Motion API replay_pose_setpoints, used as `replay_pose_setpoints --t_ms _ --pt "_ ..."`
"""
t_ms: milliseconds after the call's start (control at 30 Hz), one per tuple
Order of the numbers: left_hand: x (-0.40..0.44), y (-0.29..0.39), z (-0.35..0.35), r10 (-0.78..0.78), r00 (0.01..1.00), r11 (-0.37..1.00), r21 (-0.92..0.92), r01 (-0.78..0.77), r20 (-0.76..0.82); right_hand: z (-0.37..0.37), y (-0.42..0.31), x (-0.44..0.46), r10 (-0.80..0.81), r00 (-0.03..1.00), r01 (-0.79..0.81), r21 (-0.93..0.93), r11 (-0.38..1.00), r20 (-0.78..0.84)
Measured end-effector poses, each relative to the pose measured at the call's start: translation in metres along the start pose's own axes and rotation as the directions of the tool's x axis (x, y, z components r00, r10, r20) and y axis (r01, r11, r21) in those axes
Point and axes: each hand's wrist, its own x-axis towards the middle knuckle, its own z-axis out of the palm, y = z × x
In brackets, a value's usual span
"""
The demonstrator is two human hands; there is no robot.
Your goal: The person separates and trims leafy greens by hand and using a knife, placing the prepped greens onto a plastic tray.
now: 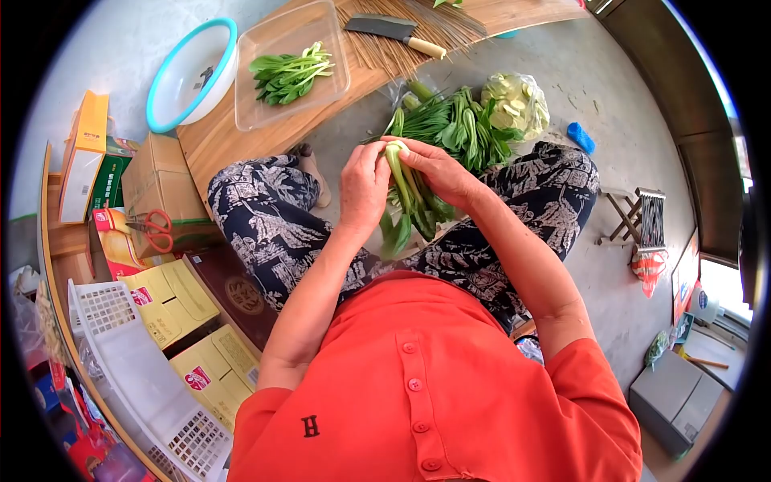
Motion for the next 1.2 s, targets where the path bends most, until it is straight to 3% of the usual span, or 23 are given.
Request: replay_pose_setpoints --t_ms 67,300,467,700,767,900,1200 --pt "0.0 0.002 -0.004 0.106 0.994 0.987 0.122 -0.104 -0.004 0.0 0.0 0.0 0.027 1.0 -0.027 -0.003 1.0 0.013" --pt "0.007 0.007 -0.015 0.143 0.987 0.962 0.225 -0.155 0.069 0.003 -0.008 -0.002 0.029 1.0 -0.029 0.006 1.0 -0.006" --pt "0.016 0.008 -0.024 0.348 0.931 0.869 0.334 -0.365 0.111 0.004 -0.018 -0.006 0.046 0.999 -0.047 0.055 0.997 0.026" --pt "0.027 0.002 -0.033 0.474 0.868 0.791 0.361 -0.494 0.149 0.002 -0.019 -0.005 0.073 0.996 -0.076 0.057 0.996 0.048" --pt "0.031 0.0 -0.033 0.551 0.819 0.73 0.386 -0.565 0.156 0.003 -0.021 -0.006 0.116 0.993 -0.12 0.163 0.979 0.034" --pt "0.038 0.003 -0.036 0.581 0.791 0.695 0.387 -0.606 0.193 -0.008 -0.011 -0.003 0.068 0.981 -0.12 0.302 0.946 0.179" --pt "0.042 -0.005 -0.042 0.683 0.672 0.583 0.34 -0.738 0.286 -0.002 -0.01 -0.01 0.027 0.969 -0.119 0.368 0.922 0.244"
